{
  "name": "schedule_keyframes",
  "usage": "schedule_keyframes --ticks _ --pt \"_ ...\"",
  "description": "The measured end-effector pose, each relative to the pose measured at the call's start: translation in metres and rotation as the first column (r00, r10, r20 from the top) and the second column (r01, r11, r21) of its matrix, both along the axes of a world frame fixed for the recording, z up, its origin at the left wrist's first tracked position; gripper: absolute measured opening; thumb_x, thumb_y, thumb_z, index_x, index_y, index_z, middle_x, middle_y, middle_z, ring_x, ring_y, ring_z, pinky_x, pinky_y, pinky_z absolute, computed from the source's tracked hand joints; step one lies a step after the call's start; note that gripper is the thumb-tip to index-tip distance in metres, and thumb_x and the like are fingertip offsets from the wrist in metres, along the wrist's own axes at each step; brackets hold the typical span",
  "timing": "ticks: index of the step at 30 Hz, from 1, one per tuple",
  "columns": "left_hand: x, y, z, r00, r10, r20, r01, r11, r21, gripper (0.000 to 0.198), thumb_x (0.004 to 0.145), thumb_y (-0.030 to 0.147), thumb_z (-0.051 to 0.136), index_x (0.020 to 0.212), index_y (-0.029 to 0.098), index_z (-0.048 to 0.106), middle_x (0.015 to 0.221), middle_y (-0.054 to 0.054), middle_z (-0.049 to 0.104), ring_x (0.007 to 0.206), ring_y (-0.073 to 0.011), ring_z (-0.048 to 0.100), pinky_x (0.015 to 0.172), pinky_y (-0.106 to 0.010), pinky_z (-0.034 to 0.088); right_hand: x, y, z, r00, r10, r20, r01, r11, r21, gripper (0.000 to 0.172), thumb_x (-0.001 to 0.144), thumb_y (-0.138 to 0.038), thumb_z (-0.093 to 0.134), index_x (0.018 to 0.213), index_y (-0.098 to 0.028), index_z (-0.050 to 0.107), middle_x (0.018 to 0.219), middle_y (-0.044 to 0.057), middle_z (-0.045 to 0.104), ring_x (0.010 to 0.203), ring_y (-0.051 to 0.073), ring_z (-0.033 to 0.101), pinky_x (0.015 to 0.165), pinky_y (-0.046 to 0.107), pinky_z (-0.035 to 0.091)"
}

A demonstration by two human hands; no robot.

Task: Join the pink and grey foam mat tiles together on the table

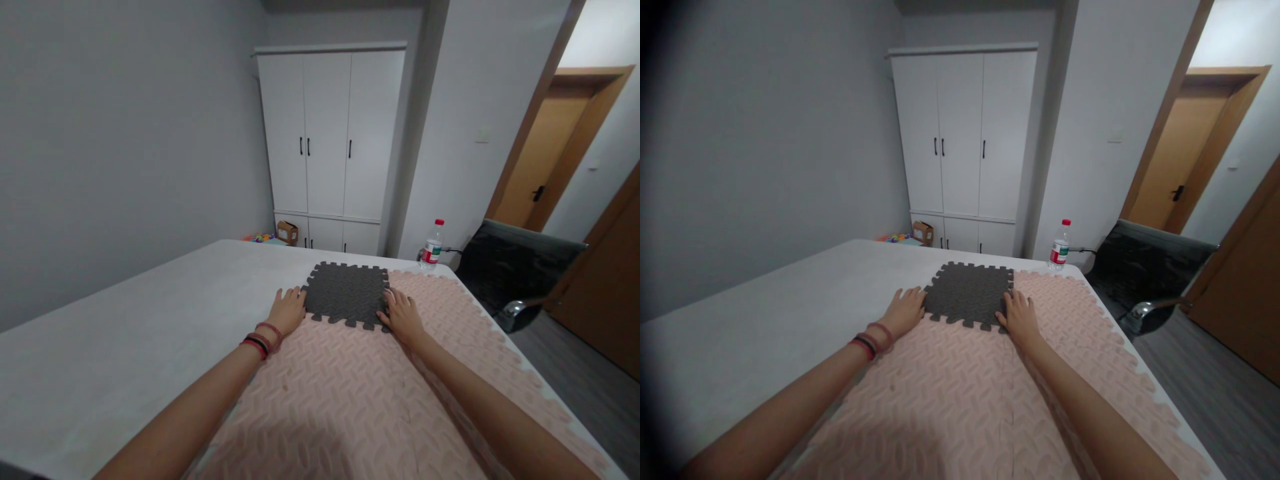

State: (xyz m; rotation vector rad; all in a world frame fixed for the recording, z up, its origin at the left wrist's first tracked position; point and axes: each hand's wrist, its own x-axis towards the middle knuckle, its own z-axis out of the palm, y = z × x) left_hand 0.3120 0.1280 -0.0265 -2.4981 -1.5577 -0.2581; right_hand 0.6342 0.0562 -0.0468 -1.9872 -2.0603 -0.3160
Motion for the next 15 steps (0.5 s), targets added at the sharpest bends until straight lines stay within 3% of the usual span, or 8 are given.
schedule_keyframes --ticks 5,10,15 --pt "0.028 0.025 -0.006 0.998 -0.052 0.022 0.055 0.983 -0.173 0.055 0.088 0.054 0.034 0.132 0.021 0.038 0.138 -0.009 0.040 0.125 -0.0265 0.036 0.102 -0.051 0.024 0.019 0.015 -0.011 0.987 0.092 -0.130 -0.122 0.962 -0.246 0.069 0.089 -0.057 0.021 0.141 -0.013 0.021 0.147 0.010 0.021 0.134 0.020 0.017 0.107 0.045 0.018" --pt "0.042 0.031 -0.027 0.999 0.003 0.042 0.008 0.966 -0.260 0.082 0.076 0.076 0.019 0.142 0.026 0.020 0.149 -0.011 0.022 0.135 -0.0336 0.015 0.102 -0.056 0.016 0.026 0.025 -0.011 0.983 0.074 -0.168 -0.129 0.932 -0.340 0.075 0.086 -0.064 0.015 0.143 -0.015 0.012 0.150 0.005 0.013 0.137 0.019 0.009 0.108 0.047 0.013" --pt "0.040 0.029 -0.031 0.999 0.017 0.047 -0.003 0.960 -0.281 0.091 0.070 0.081 0.020 0.142 0.026 0.018 0.150 -0.011 0.017 0.136 -0.0343 0.011 0.103 -0.056 0.012 0.022 0.028 -0.013 0.988 0.060 -0.139 -0.109 0.920 -0.377 0.078 0.085 -0.065 0.014 0.143 -0.013 0.012 0.149 0.007 0.013 0.137 0.023 0.008 0.108 0.051 0.011"
